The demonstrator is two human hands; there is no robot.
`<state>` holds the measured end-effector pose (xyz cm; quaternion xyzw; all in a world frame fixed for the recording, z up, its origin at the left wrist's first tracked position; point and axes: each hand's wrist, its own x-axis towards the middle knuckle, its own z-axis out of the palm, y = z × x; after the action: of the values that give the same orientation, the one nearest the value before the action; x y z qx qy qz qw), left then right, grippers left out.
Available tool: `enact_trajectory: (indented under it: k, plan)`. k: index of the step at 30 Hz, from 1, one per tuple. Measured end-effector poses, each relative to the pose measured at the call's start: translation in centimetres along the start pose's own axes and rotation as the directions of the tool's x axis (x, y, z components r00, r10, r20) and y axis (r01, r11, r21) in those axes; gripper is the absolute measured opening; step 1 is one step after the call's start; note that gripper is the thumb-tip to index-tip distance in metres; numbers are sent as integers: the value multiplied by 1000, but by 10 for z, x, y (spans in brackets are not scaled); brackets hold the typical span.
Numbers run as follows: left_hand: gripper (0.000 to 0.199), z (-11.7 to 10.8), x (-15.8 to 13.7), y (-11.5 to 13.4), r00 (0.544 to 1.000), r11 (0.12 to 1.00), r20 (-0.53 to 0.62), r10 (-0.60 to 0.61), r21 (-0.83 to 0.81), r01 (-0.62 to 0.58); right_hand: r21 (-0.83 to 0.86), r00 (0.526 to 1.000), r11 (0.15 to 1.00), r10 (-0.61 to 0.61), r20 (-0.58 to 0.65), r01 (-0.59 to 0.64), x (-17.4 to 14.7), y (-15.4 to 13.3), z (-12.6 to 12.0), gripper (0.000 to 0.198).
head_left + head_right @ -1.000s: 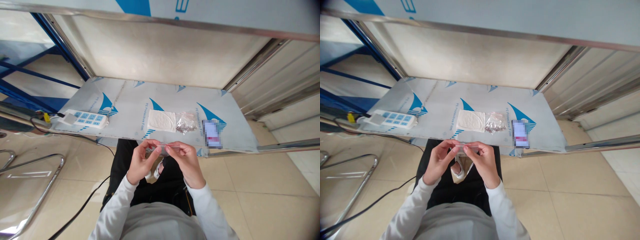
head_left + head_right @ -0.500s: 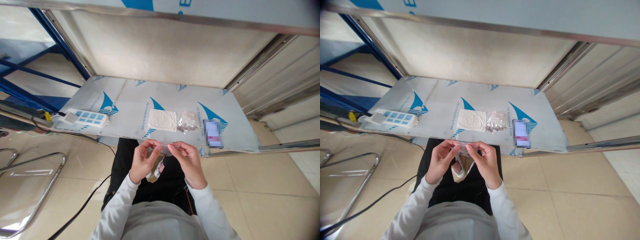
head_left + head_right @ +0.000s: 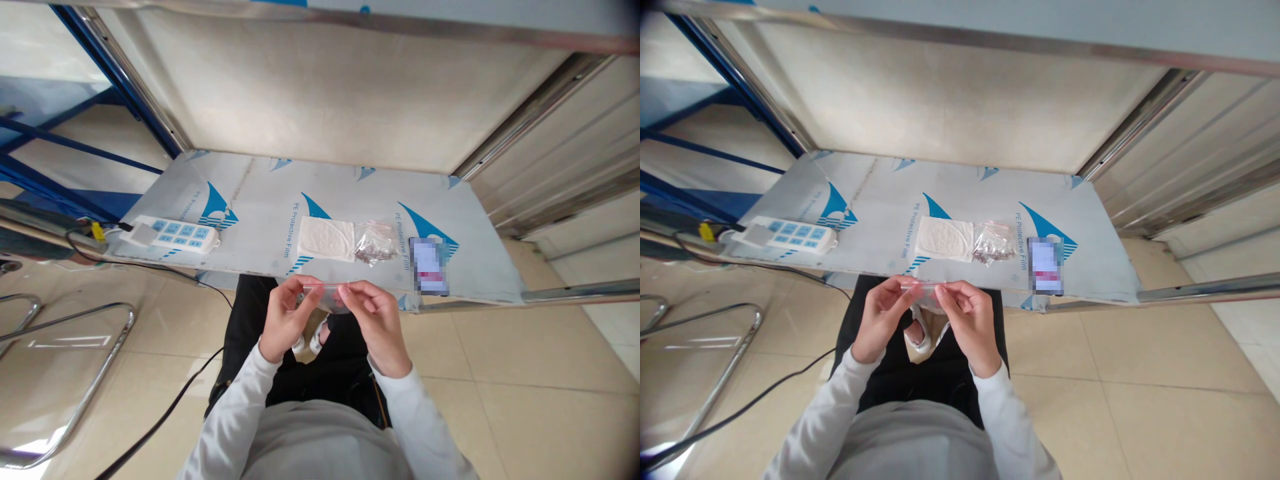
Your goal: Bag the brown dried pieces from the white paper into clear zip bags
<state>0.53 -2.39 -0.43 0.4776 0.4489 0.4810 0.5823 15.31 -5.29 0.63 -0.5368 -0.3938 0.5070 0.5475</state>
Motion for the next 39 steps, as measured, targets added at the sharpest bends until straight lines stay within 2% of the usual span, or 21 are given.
enact_trajectory:
  k: [3, 8, 14, 20, 23, 26, 29, 31, 33, 36, 38, 39]
  plan:
    - [20, 1, 0, 1, 999, 1000, 43, -22, 17, 21, -7, 1000, 1000, -16, 4, 16, 1, 0, 1, 13]
    - [17, 2, 0, -2, 998, 997, 8, 55, 52, -55, 28, 998, 1000, 6, 55, -8, 3, 3, 3, 13]
    - [18, 6, 4, -5, 999, 1000, 31, 21, 9, -22, -4, 998, 998, -60, 0, 60, 7, 9, 7, 12]
    - [17, 10, 19, -7, 995, 986, -15, 98, 139, -95, -34, 998, 998, -60, -20, 59, 11, 8, 7, 22]
    - [17, 17, 24, -11, 991, 976, -20, 135, 178, -129, -215, 987, 968, -144, -64, 127, 14, 9, 1, 25]
    - [20, 26, 27, -17, 996, 991, 16, 84, 106, -85, -505, 934, 835, -329, -140, 218, 16, 9, -4, 23]
    - [25, 35, 32, -27, 997, 999, 76, 17, 26, -19, -648, 899, 725, -415, -137, 236, 21, 13, -11, 25]
    - [27, 44, 42, -35, 996, 1000, 89, -1, 28, -1, -659, 901, 718, -410, -140, 225, 26, 18, -19, 26]
    - [29, 59, 61, -46, 996, 998, 86, -3, 56, -2, -634, 889, 748, -409, -205, 198, 32, 27, -33, 25]
    - [34, 93, 103, -62, 997, 993, 78, 4, 113, -13, -604, 832, 788, -412, -371, 120, 41, 42, -61, 33]
    - [35, 119, 133, -72, 998, 969, 58, 18, 247, -32, -619, 799, 782, -414, -436, 68, 44, 51, -81, 38]
    - [35, 130, 147, -76, 997, 925, 69, 29, 375, -53, -637, 790, 769, -419, -448, 47, 45, 55, -91, 38]
